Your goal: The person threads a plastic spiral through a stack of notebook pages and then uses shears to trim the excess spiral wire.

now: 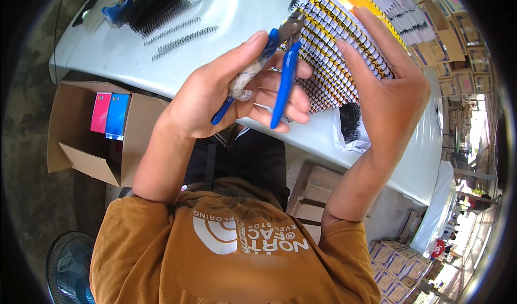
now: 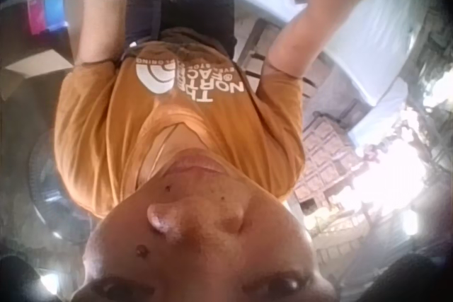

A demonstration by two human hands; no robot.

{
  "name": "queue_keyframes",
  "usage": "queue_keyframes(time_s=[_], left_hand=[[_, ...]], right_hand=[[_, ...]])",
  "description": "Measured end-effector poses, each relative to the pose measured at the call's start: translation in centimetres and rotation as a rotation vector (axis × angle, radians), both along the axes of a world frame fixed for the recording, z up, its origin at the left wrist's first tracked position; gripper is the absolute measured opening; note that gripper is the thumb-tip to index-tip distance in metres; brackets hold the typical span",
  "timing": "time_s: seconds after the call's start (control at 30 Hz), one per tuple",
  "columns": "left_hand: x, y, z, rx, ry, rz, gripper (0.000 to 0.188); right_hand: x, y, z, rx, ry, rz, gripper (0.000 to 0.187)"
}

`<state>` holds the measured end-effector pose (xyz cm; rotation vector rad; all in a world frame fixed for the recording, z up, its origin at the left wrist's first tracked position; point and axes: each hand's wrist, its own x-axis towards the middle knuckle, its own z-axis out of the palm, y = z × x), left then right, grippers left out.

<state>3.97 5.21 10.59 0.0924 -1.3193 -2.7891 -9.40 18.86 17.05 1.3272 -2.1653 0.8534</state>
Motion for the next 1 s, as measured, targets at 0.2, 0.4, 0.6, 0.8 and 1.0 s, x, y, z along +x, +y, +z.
queue_keyframes(time_s=[0.2,0.4,0.6,0.8,1.0], left_hand=[[-0.4,-0.5,0.1,0.325,0.060,-0.119,0.060],[-0.4,0.7,-0.2,-0.928,-0.157,0.401,0.054],[0.1,-0.7,-0.6,0.333,0.034,-0.165,0.059],[0.1,1.3,0.0,-1.040,-0.247,0.392,0.054],[0.3,0.5,-0.5,0.324,-0.019,-0.035,0.064]], right_hand=[[0.6,-0.1,0.2,-0.030,-0.096,0.002,0.036],[1.4,-0.5,0.5,-0.050,-0.201,-0.011,0.041],[1.6,-0.3,0.4,0.009,-0.086,-0.049,0.049],[0.8,-0.2,-0.5,0.004,0.039,0.010,0.052],[1.4,-0.2,-0.3,0.048,0.034,-0.045,0.055]])
